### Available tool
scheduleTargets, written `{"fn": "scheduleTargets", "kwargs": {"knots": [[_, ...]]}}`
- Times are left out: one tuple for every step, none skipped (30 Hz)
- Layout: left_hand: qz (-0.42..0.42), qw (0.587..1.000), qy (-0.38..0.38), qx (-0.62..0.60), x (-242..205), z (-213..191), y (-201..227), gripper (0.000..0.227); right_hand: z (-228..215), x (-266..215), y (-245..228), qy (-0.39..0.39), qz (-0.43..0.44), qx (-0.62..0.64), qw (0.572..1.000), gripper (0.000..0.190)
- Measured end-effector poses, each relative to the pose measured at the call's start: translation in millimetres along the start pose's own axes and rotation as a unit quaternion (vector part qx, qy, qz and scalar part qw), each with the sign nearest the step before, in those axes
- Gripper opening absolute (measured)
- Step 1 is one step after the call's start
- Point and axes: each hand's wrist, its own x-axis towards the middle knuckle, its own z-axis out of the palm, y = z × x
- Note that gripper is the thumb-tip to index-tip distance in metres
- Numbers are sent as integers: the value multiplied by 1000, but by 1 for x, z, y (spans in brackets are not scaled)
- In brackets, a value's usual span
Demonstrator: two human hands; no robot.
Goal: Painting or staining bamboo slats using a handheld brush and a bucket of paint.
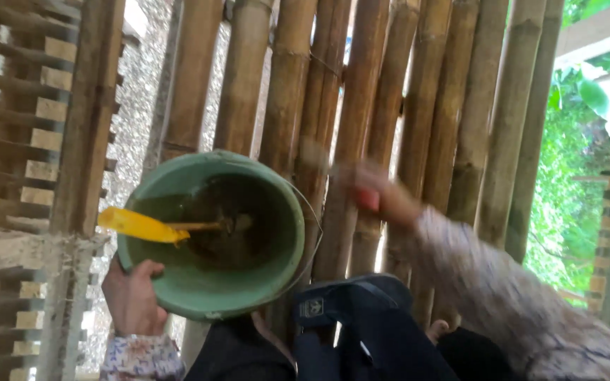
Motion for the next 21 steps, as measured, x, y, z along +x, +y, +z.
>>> {"fn": "scheduleTargets", "kwargs": {"knots": [[20,1000,-1,-18,8,-2,-6,48,-10,17,-6,111,-115,-84,984,15],[46,998,-4,-41,17,0,-9,53,-25,37,-13,218,-233,-170,932,26],[48,998,-7,-43,12,4,3,53,-28,45,-6,221,-234,-173,931,26],[44,999,-3,19,4,6,12,51,-28,50,3,250,-185,-171,935,19],[39,996,0,80,-2,7,21,50,-27,56,13,278,-136,-168,936,16],[36,996,-1,85,4,7,15,50,-8,41,19,278,-131,-167,937,16],[58,997,-4,51,10,6,10,49,11,26,25,274,-53,-17,960,22],[83,996,-7,12,18,8,6,47,26,15,30,262,22,131,956,34],[83,996,-8,11,20,9,6,47,36,-1,22,263,22,130,956,34],[80,997,-2,14,21,11,5,48,48,-19,15,234,-33,-5,972,20],[77,997,3,16,23,12,4,48,59,-37,8,199,-87,-141,966,13],[74,997,1,20,22,14,7,48,50,-29,21,199,-82,-139,967,13],[59,998,14,18,20,16,9,45,40,-22,34,250,-150,-80,953,13],[45,999,26,18,19,17,12,42,32,-17,47,301,-215,-20,929,23],[43,999,23,24,16,18,11,42,21,-5,36,304,-209,-18,929,23],[43,999,22,16,14,18,13,39,7,12,23,323,-179,-101,924,13],[42,999,21,9,11,18,15,36,-6,30,10,338,-148,-182,911,11],[44,999,19,12,15,17,10,36,3,26,21,342,-145,-182,910,11],[66,998,15,7,19,16,6,37,12,24,33,315,-169,-179,917,12],[88,996,13,-1,23,15,2,37,20,23,43,284,-194,-176,922,17],[89,996,13,0,22,13,3,37,38,2,43,285,-193,-177,922,17]]}}
